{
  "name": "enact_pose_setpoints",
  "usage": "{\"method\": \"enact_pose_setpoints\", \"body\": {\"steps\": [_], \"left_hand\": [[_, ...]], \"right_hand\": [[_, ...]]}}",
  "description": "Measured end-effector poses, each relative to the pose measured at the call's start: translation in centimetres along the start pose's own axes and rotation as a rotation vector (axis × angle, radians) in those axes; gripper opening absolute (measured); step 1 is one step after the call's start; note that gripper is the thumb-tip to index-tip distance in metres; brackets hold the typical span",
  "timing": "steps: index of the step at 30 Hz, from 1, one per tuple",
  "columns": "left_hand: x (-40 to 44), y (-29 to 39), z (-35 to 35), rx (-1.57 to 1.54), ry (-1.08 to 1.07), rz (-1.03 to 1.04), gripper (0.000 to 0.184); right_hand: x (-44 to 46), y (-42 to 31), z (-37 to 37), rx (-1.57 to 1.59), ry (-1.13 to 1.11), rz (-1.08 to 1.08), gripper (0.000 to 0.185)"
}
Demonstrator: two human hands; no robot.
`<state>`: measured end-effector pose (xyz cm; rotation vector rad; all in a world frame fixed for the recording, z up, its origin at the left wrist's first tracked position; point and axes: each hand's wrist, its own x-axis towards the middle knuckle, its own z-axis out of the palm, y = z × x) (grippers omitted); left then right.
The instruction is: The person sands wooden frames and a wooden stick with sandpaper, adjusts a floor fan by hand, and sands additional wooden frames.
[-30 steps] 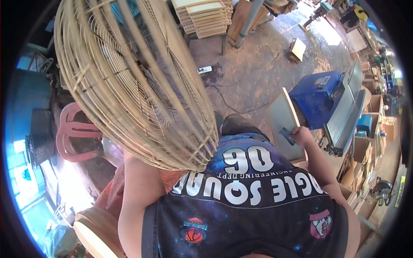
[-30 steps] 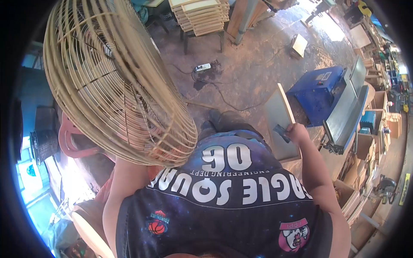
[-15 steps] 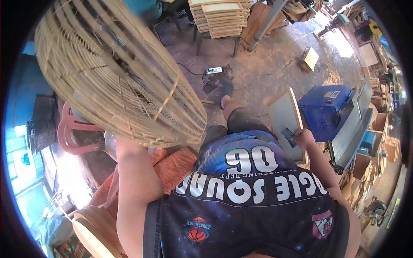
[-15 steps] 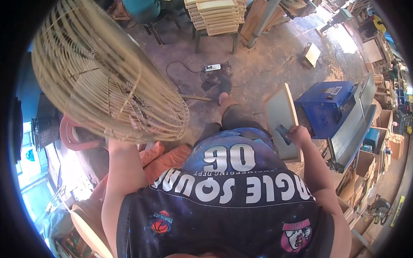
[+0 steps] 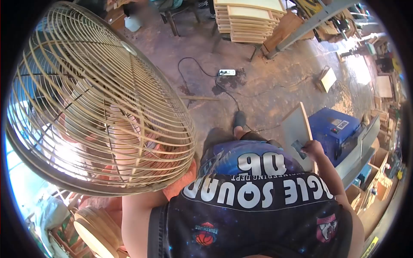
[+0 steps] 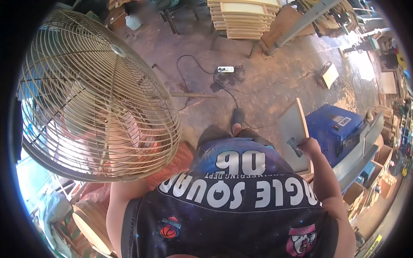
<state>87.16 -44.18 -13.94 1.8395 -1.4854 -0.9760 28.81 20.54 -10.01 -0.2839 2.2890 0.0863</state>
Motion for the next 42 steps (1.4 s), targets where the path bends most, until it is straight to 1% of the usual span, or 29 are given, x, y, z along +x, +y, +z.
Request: {"method": "enact_pose_setpoints", "body": {"steps": [3,6,9,13,16,19,21,24,27,28,30,33,35,36,37,38,39,41,42], "left_hand": [[-1.7,-1.0,-2.9,0.004,0.055,-0.046,0.034],[-2.7,-2.1,-5.2,0.012,0.089,-0.097,0.034],[-2.6,-3.2,-7.4,0.013,0.103,-0.123,0.034],[-1.0,-3.8,-6.8,-0.006,0.097,-0.135,0.034],[2.6,-3.0,-3.5,-0.039,0.067,-0.090,0.034],[7.4,-0.8,2.8,-0.087,0.013,-0.010,0.034],[11.5,1.9,8.7,-0.136,-0.026,0.068,0.034],[16.3,6.2,15.1,-0.198,-0.059,0.159,0.034],[21.1,11.1,21.6,-0.264,-0.087,0.250,0.034],[22.2,12.6,23.4,-0.286,-0.092,0.274,0.034],[24.1,14.6,25.5,-0.315,-0.081,0.310,0.034],[25.9,16.7,28.0,-0.339,-0.079,0.341,0.034],[26.3,16.2,28.7,-0.356,-0.078,0.354,0.034],[26.5,15.4,29.0,-0.367,-0.078,0.356,0.034],[26.3,14.4,29.3,-0.377,-0.077,0.367,0.034],[25.7,13.0,29.5,-0.373,-0.079,0.350,0.034],[24.4,11.6,29.4,-0.355,-0.085,0.313,0.034],[18.6,10.3,28.7,-0.222,-0.141,0.102,0.039],[17.5,7.4,29.8,-0.278,-0.225,0.045,0.041]], "right_hand": [[2.5,-1.7,-3.1,0.024,0.028,0.060,0.026],[5.5,-2.9,-4.3,-0.021,0.167,-0.068,0.024],[6.4,-7.0,-6.2,-0.002,0.183,-0.032,0.026],[5.9,-12.1,-6.6,0.086,0.200,-0.046,0.027],[5.7,-14.4,-6.0,0.126,0.182,-0.049,0.026],[4.7,-15.6,-5.8,0.129,0.124,-0.023,0.026],[4.7,-15.7,-5.4,0.101,0.118,-0.045,0.025],[5.1,-15.7,-4.3,0.095,0.100,-0.011,0.025],[5.8,-16.2,-2.8,0.160,0.061,0.066,0.026],[6.5,-15.8,-2.0,0.147,0.095,0.029,0.026],[8.0,-14.8,-0.1,0.105,0.154,-0.061,0.026],[9.3,-15.1,1.2,0.136,0.133,-0.041,0.027],[9.5,-15.7,1.3,0.155,0.120,-0.061,0.027],[9.5,-16.0,1.0,0.161,0.114,-0.073,0.027],[9.5,-16.6,0.5,0.087,0.106,-0.076,0.029],[9.5,-17.1,0.0,0.107,0.094,-0.072,0.029],[9.5,-17.6,-0.4,0.127,0.081,-0.070,0.029],[10.3,-17.7,-1.1,0.130,0.091,-0.107,0.029],[11.1,-17.5,-1.1,0.114,0.116,-0.145,0.029]]}}
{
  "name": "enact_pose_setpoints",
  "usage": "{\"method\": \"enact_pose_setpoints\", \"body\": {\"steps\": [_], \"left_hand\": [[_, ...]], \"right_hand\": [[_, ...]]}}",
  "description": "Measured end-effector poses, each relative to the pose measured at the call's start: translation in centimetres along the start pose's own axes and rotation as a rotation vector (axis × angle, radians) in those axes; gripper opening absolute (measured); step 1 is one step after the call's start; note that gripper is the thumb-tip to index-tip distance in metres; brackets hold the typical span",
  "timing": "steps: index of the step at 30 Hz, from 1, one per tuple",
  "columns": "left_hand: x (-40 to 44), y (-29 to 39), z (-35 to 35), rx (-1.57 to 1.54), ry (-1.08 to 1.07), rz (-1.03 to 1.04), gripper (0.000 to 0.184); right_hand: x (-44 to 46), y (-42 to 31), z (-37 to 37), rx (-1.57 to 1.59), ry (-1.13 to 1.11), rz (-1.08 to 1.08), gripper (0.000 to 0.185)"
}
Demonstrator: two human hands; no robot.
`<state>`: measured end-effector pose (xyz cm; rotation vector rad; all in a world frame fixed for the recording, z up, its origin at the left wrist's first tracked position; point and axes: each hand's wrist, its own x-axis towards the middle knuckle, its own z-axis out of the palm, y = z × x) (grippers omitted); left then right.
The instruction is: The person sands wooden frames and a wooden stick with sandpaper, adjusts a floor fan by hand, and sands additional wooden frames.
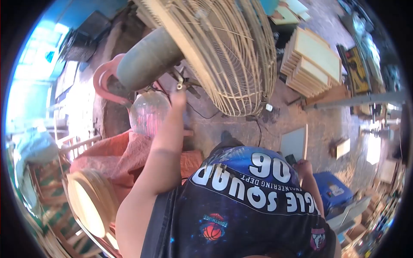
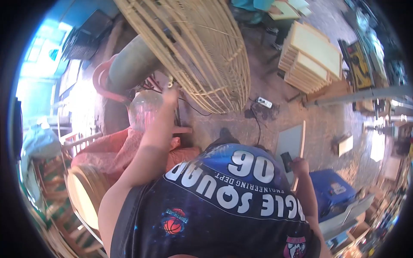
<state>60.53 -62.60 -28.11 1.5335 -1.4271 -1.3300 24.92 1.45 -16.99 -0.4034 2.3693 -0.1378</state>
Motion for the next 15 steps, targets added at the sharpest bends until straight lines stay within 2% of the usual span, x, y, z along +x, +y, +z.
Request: {"method": "enact_pose_setpoints", "body": {"steps": [1,2,3,4,5,6,7,9,11,13,14,15], "left_hand": [[-0.1,-7.1,0.2,0.012,-0.074,-0.067,0.040],[-5.3,-6.9,0.9,0.103,-0.083,-0.176,0.033],[-10.7,-5.2,0.6,0.286,-0.232,-0.101,0.028],[-13.3,-8.7,0.4,0.645,-0.444,0.052,0.027],[-15.4,-13.3,0.6,1.140,-0.711,0.263,0.032],[-19.1,-14.2,0.1,1.212,-0.909,0.190,0.039],[-20.6,-19.6,-0.3,1.038,-1.194,0.426,0.043],[-26.0,-16.9,-2.0,1.029,-1.108,-0.086,0.046],[-26.7,-19.4,-4.7,0.890,-0.989,0.064,0.038],[-27.9,-11.1,-6.1,0.569,-0.558,-0.268,0.027],[-27.3,-9.0,-6.6,0.434,-0.338,-0.196,0.020],[-27.0,-3.5,-7.9,0.343,-0.266,-0.121,0.015]], "right_hand": [[0.5,0.6,0.0,-0.015,0.019,-0.034,0.029],[0.8,1.0,-0.2,-0.006,0.012,-0.034,0.029],[1.4,1.3,-0.3,0.005,0.008,-0.039,0.030],[2.0,1.6,-0.5,0.017,0.005,-0.042,0.030],[2.8,2.4,-0.5,0.033,-0.012,-0.033,0.030],[4.0,3.9,0.1,0.051,-0.028,-0.020,0.030],[5.0,5.2,0.3,0.075,-0.039,-0.006,0.030],[6.0,6.6,-0.3,0.026,-0.009,-0.136,0.030],[5.5,6.7,-1.2,-0.020,-0.025,-0.151,0.029],[5.5,6.4,-2.3,-0.044,-0.066,-0.118,0.029],[6.2,6.9,-2.8,-0.041,-0.075,-0.132,0.029],[6.5,7.6,-3.0,-0.044,-0.091,-0.145,0.029]]}}
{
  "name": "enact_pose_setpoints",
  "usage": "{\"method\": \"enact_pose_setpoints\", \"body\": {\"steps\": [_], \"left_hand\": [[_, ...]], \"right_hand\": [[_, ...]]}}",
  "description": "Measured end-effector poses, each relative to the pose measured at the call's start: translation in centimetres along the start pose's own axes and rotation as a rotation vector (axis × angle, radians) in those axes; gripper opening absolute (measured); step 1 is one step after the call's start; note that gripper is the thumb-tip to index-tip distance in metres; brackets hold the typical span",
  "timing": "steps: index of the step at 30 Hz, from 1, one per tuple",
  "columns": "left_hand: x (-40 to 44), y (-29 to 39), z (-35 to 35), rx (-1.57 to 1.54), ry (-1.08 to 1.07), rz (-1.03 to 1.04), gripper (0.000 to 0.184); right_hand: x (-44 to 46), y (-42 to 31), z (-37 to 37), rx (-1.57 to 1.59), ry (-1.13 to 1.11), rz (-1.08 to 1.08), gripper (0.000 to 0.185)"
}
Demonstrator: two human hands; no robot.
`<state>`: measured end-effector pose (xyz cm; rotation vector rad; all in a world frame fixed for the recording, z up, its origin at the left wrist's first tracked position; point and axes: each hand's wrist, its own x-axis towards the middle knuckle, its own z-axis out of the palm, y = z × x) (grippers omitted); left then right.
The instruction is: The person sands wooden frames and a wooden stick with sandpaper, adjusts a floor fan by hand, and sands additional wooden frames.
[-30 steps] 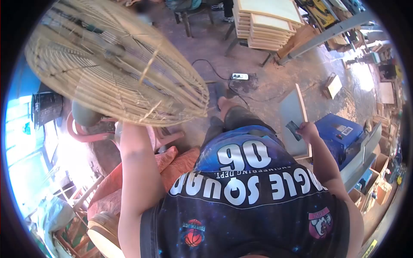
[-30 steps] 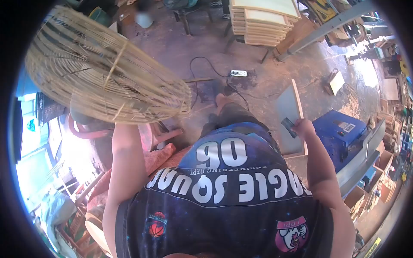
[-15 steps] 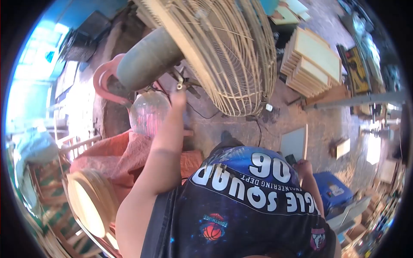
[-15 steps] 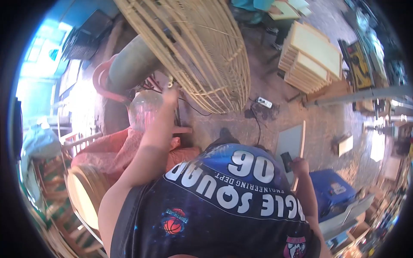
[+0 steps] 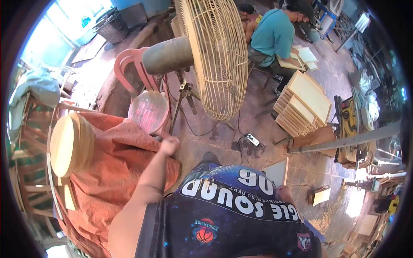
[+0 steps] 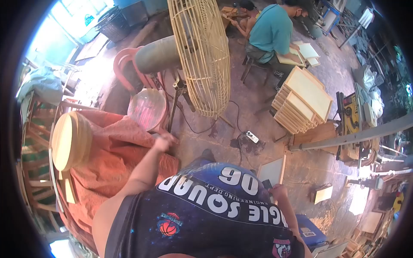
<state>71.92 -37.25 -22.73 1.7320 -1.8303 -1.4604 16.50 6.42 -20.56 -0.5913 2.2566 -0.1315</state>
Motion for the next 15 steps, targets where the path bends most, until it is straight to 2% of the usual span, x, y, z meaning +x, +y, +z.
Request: {"method": "enact_pose_setpoints", "body": {"steps": [2,3,4,5,6,7,9,11,13,15], "left_hand": [[7.8,-6.1,-4.5,0.401,0.493,0.412,0.037],[2.8,6.0,-7.1,-0.162,0.611,0.062,0.041],[6.6,5.3,-11.5,-0.175,0.695,0.052,0.036],[8.9,7.1,-15.5,-0.546,0.679,0.139,0.032],[6.3,14.5,-17.6,-0.553,0.796,0.209,0.035],[10.0,14.7,-21.7,-0.807,0.663,0.224,0.037],[10.8,21.9,-25.8,-0.845,0.622,0.316,0.039],[16.3,24.0,-30.2,-0.751,0.430,0.396,0.038],[18.2,27.7,-31.7,-0.614,0.133,0.327,0.039],[22.3,29.0,-32.2,-0.416,-0.136,0.321,0.038]], "right_hand": [[1.2,2.8,0.6,-0.015,-0.013,-0.001,0.028],[0.4,2.0,-0.3,-0.045,-0.002,-0.011,0.028],[-1.4,0.8,-1.3,-0.073,0.011,-0.018,0.027],[-1.9,0.7,-1.2,-0.094,0.038,-0.023,0.028],[-2.4,0.7,-1.2,-0.116,0.066,-0.028,0.029],[-2.9,0.6,-1.1,-0.137,0.093,-0.032,0.031],[-1.7,2.4,0.4,-0.214,0.103,-0.011,0.032],[1.7,9.3,5.2,-0.338,0.170,-0.133,0.034],[0.3,8.8,6.8,-0.177,0.180,-0.019,0.029],[-2.2,4.7,8.2,-0.084,0.218,0.076,0.028]]}}
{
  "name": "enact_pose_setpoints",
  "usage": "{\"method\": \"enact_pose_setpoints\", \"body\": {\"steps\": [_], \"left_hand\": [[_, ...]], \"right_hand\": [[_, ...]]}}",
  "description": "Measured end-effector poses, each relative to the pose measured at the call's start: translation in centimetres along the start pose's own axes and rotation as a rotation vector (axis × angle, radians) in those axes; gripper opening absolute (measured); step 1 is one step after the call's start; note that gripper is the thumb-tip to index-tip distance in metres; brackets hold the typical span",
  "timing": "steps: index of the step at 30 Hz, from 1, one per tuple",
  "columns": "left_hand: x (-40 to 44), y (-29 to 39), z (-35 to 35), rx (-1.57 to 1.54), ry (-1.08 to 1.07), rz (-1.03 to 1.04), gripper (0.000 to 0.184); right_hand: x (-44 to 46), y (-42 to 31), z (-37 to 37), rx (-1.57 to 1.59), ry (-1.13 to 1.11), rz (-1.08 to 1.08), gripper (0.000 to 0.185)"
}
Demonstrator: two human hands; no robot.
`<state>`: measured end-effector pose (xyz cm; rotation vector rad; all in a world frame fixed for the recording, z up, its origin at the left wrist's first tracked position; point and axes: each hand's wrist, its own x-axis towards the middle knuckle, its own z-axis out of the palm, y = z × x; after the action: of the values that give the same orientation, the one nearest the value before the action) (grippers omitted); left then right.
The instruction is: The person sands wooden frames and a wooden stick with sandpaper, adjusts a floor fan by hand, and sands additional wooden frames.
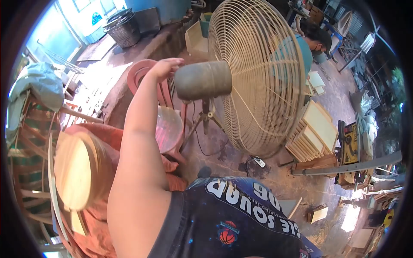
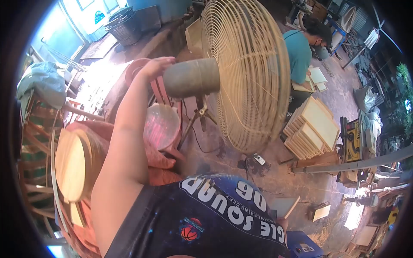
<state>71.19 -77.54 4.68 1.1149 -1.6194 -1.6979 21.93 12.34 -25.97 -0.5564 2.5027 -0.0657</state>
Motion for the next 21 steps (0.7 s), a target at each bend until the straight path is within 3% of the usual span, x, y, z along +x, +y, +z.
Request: {"method": "enact_pose_setpoints", "body": {"steps": [3,6,14,21], "left_hand": [[2.5,1.1,0.8,-0.045,-0.362,-0.135,0.033],[4.3,-0.4,-1.0,-0.152,-0.517,-0.170,0.035],[6.4,-5.1,-2.0,-0.204,-0.452,-0.003,0.033],[6.2,-2.8,-1.7,0.261,-0.358,-0.002,0.038]], "right_hand": [[-3.2,-5.8,0.9,0.061,0.058,0.090,0.027],[-6.1,-10.6,0.8,0.090,0.096,0.131,0.026],[-10.0,-14.3,1.0,0.116,0.134,0.159,0.022],[-11.1,-14.2,1.2,0.113,0.140,0.108,0.019]]}}
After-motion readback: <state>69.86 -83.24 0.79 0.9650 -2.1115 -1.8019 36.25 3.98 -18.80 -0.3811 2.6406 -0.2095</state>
